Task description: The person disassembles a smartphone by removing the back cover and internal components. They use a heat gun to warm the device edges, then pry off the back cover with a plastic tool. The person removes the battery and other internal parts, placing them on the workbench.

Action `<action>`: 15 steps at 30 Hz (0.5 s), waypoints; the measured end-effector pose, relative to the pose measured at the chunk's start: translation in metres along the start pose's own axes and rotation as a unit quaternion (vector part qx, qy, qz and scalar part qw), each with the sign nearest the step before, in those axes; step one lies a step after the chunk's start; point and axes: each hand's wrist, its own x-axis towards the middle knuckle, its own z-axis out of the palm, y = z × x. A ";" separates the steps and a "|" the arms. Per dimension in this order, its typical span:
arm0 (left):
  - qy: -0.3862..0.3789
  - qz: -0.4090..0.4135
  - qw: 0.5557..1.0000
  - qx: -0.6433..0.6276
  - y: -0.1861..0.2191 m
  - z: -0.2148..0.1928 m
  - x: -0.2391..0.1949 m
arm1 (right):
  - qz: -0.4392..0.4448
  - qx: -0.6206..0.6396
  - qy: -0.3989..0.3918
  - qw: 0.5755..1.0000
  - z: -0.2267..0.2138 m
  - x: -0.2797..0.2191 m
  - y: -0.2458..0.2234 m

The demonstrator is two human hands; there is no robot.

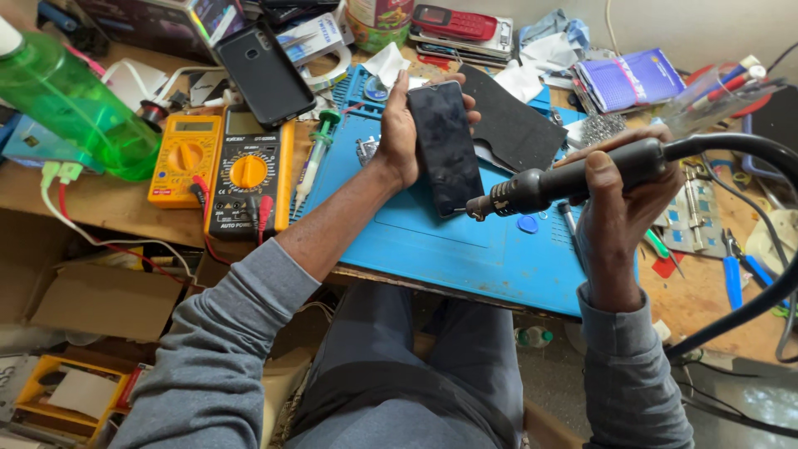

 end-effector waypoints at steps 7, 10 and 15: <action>0.001 -0.002 1.000 0.022 0.002 -0.001 0.001 | 0.016 0.014 -0.002 1.000 0.006 0.008 0.009; -0.004 0.003 0.999 0.033 0.002 0.000 0.000 | -0.003 0.036 -0.012 0.999 0.005 0.013 0.015; -0.033 0.002 0.999 -0.008 0.001 -0.002 0.000 | 0.006 0.055 0.008 0.998 0.007 0.019 0.019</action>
